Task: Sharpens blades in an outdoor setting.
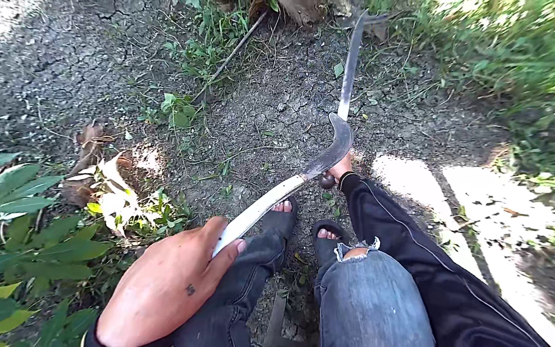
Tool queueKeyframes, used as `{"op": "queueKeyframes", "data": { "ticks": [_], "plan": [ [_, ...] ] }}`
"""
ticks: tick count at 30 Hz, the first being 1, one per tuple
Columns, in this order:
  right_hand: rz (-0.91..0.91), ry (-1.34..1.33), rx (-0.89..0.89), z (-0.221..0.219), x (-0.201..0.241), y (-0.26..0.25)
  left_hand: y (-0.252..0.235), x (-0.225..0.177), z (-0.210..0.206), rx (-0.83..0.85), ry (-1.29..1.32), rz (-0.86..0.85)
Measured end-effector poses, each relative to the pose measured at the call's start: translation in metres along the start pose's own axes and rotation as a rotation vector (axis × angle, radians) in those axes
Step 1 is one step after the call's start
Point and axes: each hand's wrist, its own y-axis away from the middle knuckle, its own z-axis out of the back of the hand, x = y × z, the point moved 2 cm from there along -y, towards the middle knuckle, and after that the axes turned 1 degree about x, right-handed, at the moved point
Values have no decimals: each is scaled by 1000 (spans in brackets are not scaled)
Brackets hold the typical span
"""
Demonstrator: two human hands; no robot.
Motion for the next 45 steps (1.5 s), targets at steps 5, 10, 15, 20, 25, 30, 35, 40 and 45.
{"op": "queueKeyframes", "data": {
  "ticks": [5,10,15,20,25,30,35,40,45],
  "plan": [
    [-51,464,252,26,-4,-5,0,0,-1,-2,-24,19],
    [-56,259,85,37,-34,5,4,4,-3,-33,-14,-1],
    [-127,-278,-65,12,-27,14,1,2,-1,-15,-17,-11],
    [-157,440,257,33,-65,35,-3,-1,1,8,-23,1],
    [-98,446,164,69,-115,70,-2,3,-5,-12,-2,-36],
    [-208,31,-155,111,-136,90,-2,2,-1,101,4,11],
    [-261,-502,-409,141,-111,29,-7,-4,2,165,15,21],
    [-351,-90,-183,125,-112,16,-16,-17,8,194,-7,48],
    [-306,176,-79,156,-154,53,-19,-20,9,216,-18,45]
  ]
}}
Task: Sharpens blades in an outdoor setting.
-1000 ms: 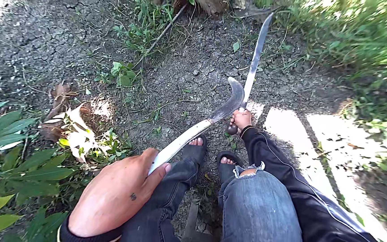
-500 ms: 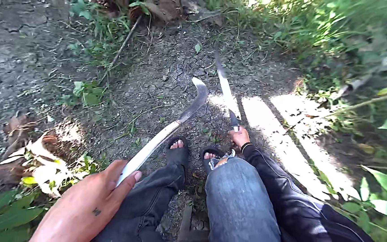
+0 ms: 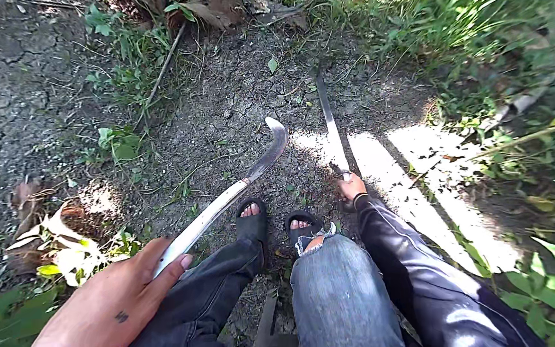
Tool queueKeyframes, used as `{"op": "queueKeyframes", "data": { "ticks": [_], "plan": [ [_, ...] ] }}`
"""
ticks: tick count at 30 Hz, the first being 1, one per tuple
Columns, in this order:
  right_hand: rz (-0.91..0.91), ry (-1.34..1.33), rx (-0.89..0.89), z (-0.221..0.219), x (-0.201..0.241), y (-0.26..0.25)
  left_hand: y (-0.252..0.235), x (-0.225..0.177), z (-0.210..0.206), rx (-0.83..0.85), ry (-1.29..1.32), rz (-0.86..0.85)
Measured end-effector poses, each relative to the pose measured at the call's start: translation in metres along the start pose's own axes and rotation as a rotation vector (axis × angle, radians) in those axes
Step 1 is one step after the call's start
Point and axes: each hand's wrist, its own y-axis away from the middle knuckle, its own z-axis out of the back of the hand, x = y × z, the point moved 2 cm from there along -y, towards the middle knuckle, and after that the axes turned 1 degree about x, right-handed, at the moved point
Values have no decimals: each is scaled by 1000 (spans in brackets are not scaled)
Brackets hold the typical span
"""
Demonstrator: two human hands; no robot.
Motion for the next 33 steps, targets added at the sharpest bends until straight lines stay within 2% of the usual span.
{"op": "queueKeyframes", "data": {
  "ticks": [4,8,10,12,13,15,17,20,23,25,26,29,30,33],
  "plan": [
    [-10,-313,-120,12,10,-1,2,-4,0,61,17,27],
    [-62,-810,-105,-11,47,-31,2,-5,0,47,-3,32],
    [-79,-608,-82,-25,56,-27,1,-5,0,42,-2,30],
    [-29,-171,56,-34,38,-13,-2,-7,2,41,-6,30],
    [-12,-40,119,-38,24,-8,-2,-7,3,35,-13,28],
    [25,29,116,-36,5,0,-2,-5,2,20,-12,23],
    [38,-43,57,-28,-1,5,1,-3,2,29,-5,20],
    [30,-266,-51,-23,13,-2,4,-2,0,65,15,18],
    [-32,-598,-10,-30,65,-18,4,0,1,44,3,14],
    [-64,-705,19,-44,87,-38,2,1,0,37,-7,19],
    [-48,-634,66,-52,86,-45,1,3,0,32,-9,17],
    [51,23,168,-40,71,-28,0,4,1,16,4,1],
    [79,165,180,-35,62,-26,1,5,1,10,8,6],
    [128,264,106,-20,45,-19,3,7,-1,27,25,13]
  ]
}}
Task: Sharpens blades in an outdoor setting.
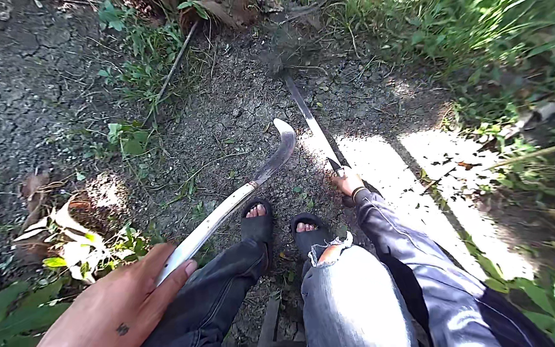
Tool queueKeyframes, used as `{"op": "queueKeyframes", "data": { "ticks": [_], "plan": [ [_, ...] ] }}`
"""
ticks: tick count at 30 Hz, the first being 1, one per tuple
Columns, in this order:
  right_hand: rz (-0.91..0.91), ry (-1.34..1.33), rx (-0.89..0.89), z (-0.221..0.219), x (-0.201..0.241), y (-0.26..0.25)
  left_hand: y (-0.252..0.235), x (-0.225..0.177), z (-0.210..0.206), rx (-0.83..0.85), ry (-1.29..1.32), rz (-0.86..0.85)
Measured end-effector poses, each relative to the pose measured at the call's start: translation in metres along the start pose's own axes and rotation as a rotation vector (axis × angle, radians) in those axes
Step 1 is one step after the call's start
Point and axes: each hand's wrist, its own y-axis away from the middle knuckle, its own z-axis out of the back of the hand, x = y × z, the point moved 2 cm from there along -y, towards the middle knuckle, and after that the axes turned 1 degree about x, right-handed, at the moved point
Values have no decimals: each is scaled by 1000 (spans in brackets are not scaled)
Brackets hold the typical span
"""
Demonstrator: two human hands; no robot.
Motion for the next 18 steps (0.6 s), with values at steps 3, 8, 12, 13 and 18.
{"op": "queueKeyframes", "data": {
  "ticks": [3,8,12,13,18],
  "plan": [
    [-26,-235,-119,-3,8,0,2,2,-2,25,8,-19],
    [-105,-889,-185,-15,74,-33,2,-1,1,44,-6,0],
    [-45,-427,14,-18,75,-22,-1,1,1,25,1,-4],
    [-42,-311,52,-16,67,-12,-1,2,1,17,-3,-3],
    [-39,-410,-91,-2,24,-1,2,4,-2,23,1,4]
  ]
}}
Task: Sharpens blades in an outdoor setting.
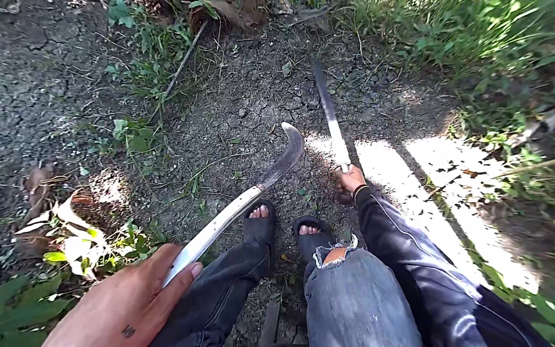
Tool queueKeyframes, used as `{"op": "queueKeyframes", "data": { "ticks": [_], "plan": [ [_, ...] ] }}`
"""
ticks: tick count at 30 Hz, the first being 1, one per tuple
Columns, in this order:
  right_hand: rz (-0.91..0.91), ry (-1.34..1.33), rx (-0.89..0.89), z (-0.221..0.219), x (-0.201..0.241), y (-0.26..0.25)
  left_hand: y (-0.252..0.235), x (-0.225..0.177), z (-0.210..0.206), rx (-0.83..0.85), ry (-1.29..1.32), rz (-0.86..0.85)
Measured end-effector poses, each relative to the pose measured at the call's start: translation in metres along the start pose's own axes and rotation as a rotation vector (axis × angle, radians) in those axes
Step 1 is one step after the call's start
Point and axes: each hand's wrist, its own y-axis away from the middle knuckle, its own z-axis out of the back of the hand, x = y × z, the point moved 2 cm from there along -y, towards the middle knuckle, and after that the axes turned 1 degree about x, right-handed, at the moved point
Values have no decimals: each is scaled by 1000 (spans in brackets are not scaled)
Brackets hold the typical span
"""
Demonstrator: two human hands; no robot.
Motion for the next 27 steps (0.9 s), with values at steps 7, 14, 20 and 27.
{"op": "queueKeyframes", "data": {
  "ticks": [7,14,20,27],
  "plan": [
    [-33,-645,-113,-39,76,-13,-1,-2,0,-4,-22,-6],
    [26,56,100,-15,15,-2,-3,-2,2,-29,-15,-14],
    [31,-696,-101,-37,47,-13,0,-4,2,0,-20,-12],
    [43,233,192,-23,24,-7,-4,-2,0,-65,-35,-5]
  ]
}}
